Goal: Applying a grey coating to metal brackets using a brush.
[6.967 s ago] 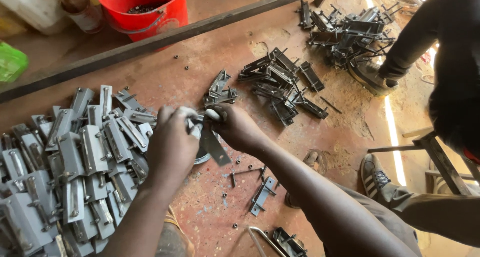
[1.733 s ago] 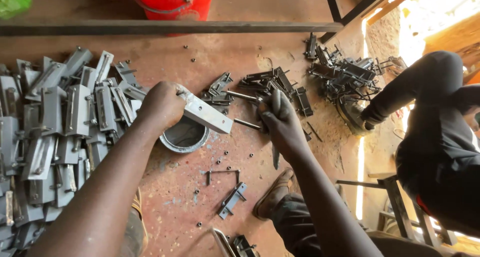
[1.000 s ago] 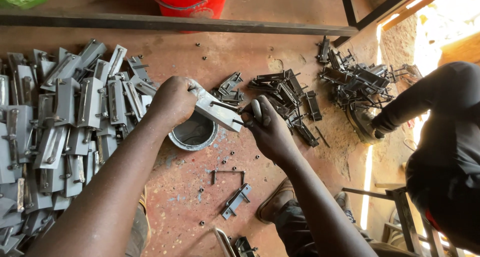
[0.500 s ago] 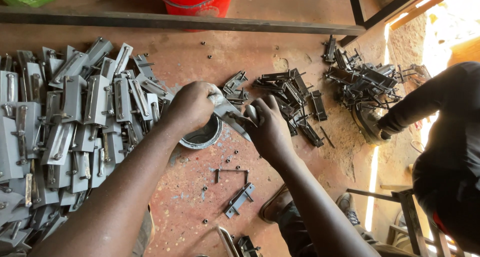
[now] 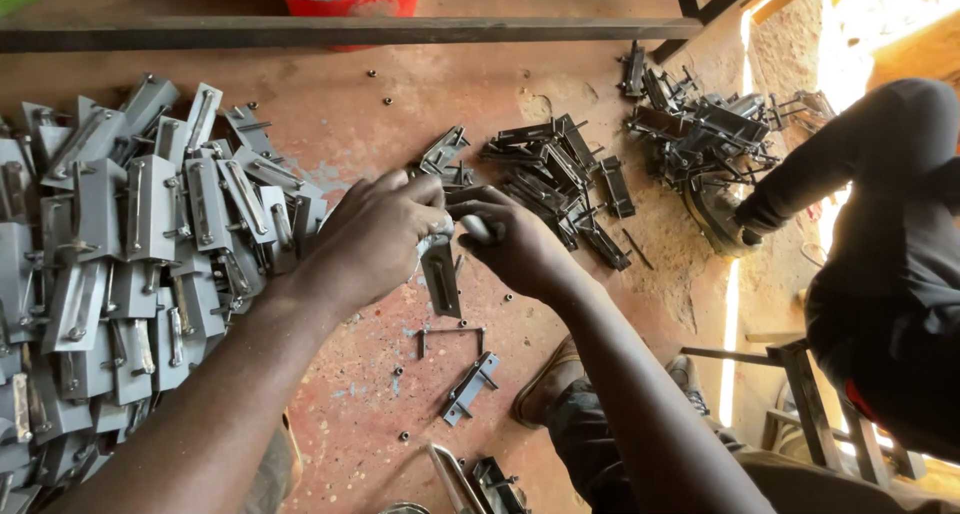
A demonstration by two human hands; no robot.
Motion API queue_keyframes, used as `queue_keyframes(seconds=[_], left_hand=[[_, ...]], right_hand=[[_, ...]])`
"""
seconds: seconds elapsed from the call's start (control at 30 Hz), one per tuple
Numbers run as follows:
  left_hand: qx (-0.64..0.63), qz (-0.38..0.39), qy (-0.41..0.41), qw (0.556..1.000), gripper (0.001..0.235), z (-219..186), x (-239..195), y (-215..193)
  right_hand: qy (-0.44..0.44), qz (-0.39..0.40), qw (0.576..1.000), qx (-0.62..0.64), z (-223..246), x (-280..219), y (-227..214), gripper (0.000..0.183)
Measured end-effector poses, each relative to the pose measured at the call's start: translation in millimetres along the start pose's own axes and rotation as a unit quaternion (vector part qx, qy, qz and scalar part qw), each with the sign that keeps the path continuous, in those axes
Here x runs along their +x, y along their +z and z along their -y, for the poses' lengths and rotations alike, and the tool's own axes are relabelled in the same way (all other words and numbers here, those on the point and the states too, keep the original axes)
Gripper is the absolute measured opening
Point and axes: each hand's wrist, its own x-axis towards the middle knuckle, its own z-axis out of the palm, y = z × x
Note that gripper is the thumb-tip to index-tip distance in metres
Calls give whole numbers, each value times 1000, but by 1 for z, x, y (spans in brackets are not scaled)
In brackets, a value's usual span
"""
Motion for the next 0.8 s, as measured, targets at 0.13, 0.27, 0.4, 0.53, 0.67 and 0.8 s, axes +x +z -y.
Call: queue_keyframes(seconds=[0.13,0.27,0.4,0.53,0.67,0.8], left_hand=[[2,-28,23,999,27,-9,-3,-17],[37,-72,26,996,10,2,-5,-21],[-8,-177,-85,980,35,14,3,-8],[-21,-91,-303,949,31,38,9,29],[-252,43,-446,858,52,40,3,69],[-499,69,-487,714,105,-16,5,30]], right_hand=[[13,-7,998,-58,4,-7,-4,20],[133,46,989,-38,13,-7,-3,17],[310,-42,896,314,-12,-4,34,12],[333,-105,814,465,-7,-3,32,13],[339,-105,749,559,13,-2,23,19],[329,-83,752,565,26,-2,22,12]])
